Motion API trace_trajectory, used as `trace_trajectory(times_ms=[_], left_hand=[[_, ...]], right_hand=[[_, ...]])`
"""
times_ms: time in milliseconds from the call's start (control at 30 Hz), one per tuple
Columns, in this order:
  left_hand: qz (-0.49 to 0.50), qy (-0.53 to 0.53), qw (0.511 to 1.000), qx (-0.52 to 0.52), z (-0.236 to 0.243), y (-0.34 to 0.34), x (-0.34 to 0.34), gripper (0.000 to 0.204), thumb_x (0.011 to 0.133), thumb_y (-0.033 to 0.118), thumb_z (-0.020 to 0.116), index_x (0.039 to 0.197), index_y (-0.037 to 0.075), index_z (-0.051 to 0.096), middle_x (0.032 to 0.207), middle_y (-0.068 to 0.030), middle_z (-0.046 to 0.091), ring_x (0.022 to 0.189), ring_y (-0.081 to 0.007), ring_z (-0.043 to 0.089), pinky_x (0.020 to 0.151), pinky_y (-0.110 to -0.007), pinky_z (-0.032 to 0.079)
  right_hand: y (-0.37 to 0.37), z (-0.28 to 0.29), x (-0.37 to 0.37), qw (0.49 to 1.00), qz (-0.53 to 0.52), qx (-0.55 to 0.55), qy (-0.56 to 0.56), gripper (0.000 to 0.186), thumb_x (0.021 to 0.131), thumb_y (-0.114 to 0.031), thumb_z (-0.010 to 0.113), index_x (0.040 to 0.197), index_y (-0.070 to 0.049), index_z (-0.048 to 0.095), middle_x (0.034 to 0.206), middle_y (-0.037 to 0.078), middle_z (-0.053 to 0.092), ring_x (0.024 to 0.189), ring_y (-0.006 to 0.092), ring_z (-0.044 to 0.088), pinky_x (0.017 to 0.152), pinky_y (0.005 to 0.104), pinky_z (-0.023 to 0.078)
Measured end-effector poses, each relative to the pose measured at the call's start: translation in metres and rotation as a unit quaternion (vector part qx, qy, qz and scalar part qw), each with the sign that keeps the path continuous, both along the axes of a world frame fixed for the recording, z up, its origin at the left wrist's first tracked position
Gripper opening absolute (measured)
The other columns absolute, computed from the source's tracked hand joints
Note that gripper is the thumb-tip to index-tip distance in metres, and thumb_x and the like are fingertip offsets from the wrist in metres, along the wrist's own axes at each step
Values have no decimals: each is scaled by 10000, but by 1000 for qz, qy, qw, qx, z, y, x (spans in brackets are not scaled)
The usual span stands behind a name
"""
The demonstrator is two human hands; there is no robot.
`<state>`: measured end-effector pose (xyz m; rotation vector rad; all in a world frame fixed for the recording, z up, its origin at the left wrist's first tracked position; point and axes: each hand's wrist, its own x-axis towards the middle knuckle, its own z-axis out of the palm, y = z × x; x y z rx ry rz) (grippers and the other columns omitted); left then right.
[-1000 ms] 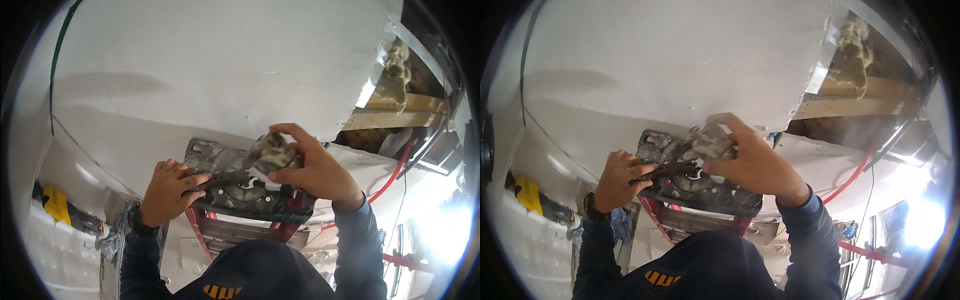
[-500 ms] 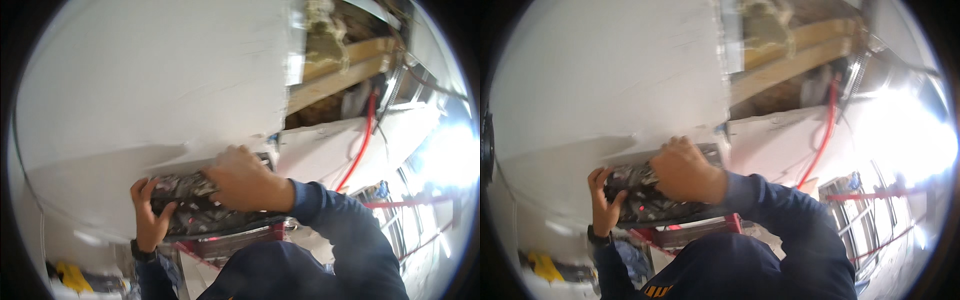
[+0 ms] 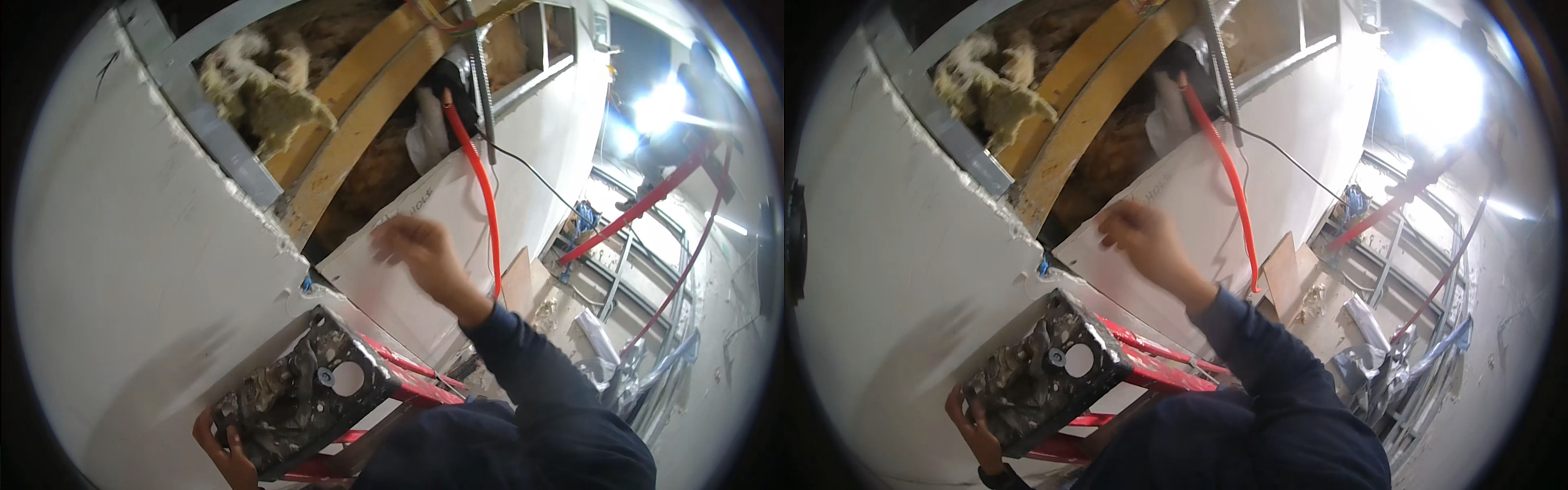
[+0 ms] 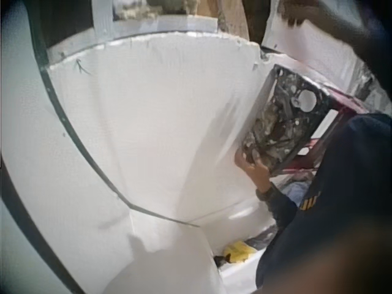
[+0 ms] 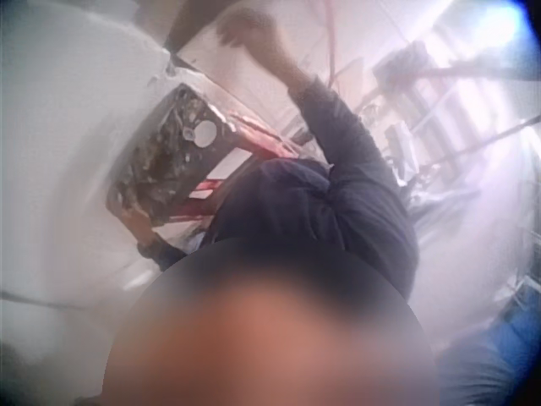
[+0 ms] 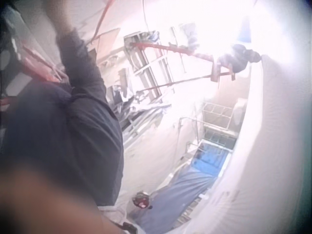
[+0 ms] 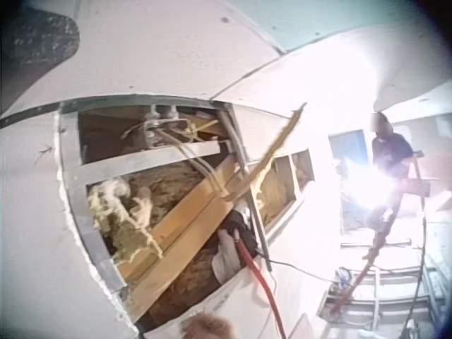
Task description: The person uses a pneumatic nail gun to fasten a metal electrical box into an open ceiling cavity. They repeatedly position the box and drive fasteners while standing on a ladder, then remove the tool and adjust the box by hand.
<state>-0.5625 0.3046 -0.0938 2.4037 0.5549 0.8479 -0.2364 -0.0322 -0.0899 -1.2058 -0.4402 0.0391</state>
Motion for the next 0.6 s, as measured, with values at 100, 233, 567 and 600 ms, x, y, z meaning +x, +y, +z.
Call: trace_trajectory(times_ms=[100, 233, 567, 600], left_hand=[[37, 2, 999, -13, -1, 11, 4, 430, 1079, 227, 495, 1464, 37, 475, 1427, -159, 488, 1370, -298, 452, 1135, -432, 367], [51, 9, 996, -74, 5, 7, 9, 406, 1086, 271, 508, 1411, 26, 516, 1343, -144, 551, 1288, -260, 511, 1080, -390, 415], [33, 52, 994, -91, 8, -2, 7, 516, 1075, 324, 501, 1460, -18, 493, 1487, -251, 468, 1401, -393, 432, 1175, -457, 350], [16, 57, 997, -59, 4, 6, 7, 515, 1077, 326, 493, 1466, -11, 490, 1493, -251, 462, 1404, -395, 429, 1176, -459, 348]], right_hand=[[-41, 1, 54, 989, -123, 72, 34, 237, 1024, -224, 611, 1114, -24, 700, 993, 49, 722, 834, 156, 718, 740, 287, 543], [-68, 21, 107, 976, -179, 114, 38, 343, 1021, -310, 617, 1201, -25, 682, 1089, 66, 723, 880, 190, 722, 735, 312, 546], [-93, 68, 178, 988, -109, 97, 42, 470, 1013, -448, 631, 1079, 16, 680, 944, 148, 752, 846, 265, 774, 660, 329, 592], [-96, 71, 180, 989, -112, 92, 44, 453, 1013, -434, 637, 1064, 14, 685, 942, 149, 752, 839, 265, 775, 664, 327, 596]])
